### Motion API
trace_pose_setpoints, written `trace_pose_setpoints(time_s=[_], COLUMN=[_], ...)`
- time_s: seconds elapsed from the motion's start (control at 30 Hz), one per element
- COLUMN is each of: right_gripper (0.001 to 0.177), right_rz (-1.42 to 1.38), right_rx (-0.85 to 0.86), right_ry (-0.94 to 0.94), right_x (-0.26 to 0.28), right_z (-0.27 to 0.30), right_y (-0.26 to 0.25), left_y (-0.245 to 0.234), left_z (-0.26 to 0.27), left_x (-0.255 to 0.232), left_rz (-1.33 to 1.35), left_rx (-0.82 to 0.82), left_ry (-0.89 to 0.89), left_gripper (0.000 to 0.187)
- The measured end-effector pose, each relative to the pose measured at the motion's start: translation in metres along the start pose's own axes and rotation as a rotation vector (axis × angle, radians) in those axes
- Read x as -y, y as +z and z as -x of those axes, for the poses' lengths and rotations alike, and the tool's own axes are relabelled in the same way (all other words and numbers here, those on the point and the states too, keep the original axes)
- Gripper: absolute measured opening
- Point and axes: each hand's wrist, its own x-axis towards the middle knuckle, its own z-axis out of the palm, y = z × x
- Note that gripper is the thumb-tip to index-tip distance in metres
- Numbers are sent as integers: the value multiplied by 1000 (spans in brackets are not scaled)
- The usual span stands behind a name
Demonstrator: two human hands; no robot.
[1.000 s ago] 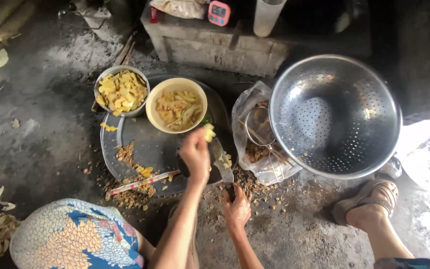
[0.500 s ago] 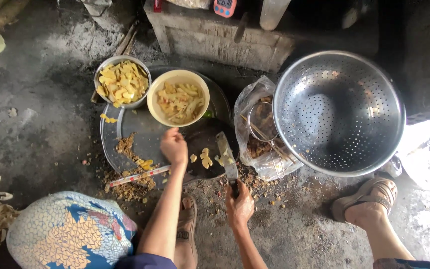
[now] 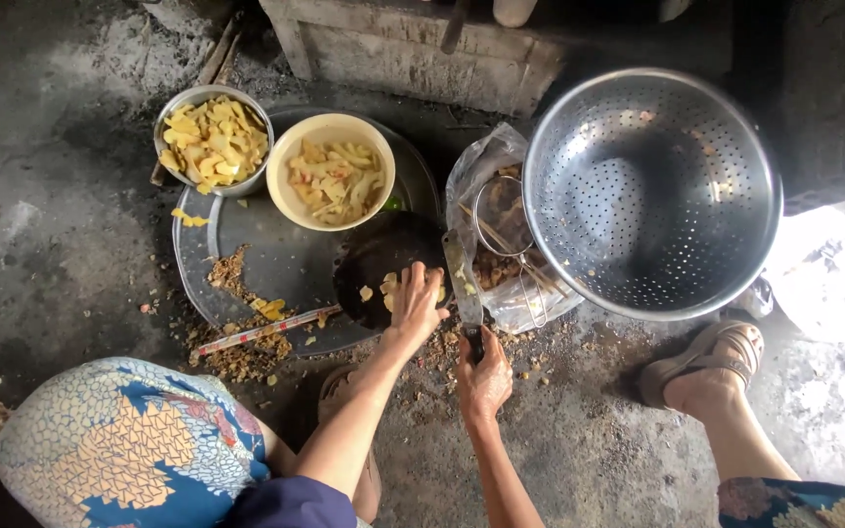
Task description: The person sits on the floor and uses a knife to slice yellow vegetables on a dark circular cutting board. They transfer the sliced pieces into a white bowl and occasionally scrape the knife blade clean.
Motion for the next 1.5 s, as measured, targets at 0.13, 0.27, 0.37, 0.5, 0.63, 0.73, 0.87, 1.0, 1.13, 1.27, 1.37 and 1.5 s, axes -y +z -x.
trace_pose_setpoints(time_s=[0.13, 0.27, 0.37, 0.5, 0.63, 0.73, 0.87, 1.0, 1.13, 1.27, 1.37, 1.5], right_gripper=[42, 41, 42, 43, 42, 40, 43, 40, 40, 38, 40, 41], right_rz=[30, 17, 14, 5, 3, -11, -14, -66, -38, -30, -21, -23], right_rx=[20, 0, 0, 4, 4, 9, 17, 18, 31, 57, 82, 93], right_ry=[4, 17, 8, 13, 8, 8, -12, 10, 16, 12, 10, 9], right_x=[1, 11, 6, 12, 3, 8, 10, 10, 6, 20, 17, 19], right_z=[-2, 3, 3, 3, 1, 4, 5, 8, 8, 11, 11, 11], right_y=[1, -5, -2, -8, 6, 4, 1, 5, 11, 0, 1, 2], left_y=[18, 39, 61, 77, 52, 19, -39, -107, -165, -195, -152, -93], left_z=[2, 2, 8, 16, 13, 18, 14, -19, -47, -41, -51, -52], left_x=[5, 10, 19, 31, 38, 38, 30, 36, 53, 70, 100, 117], left_rz=[-16, 64, 101, 127, 351, 546, 1072, 1658, 1658, 1431, 1478, 1058], left_rx=[-59, -55, -117, -229, -225, -240, -221, -548, -641, -504, -578, -845], left_ry=[76, 97, 128, 202, 202, 59, -364, -476, -371, -424, -494, -543], left_gripper=[61, 48, 38, 21, 18, 27, 29, 26, 41, 111, 79, 28])
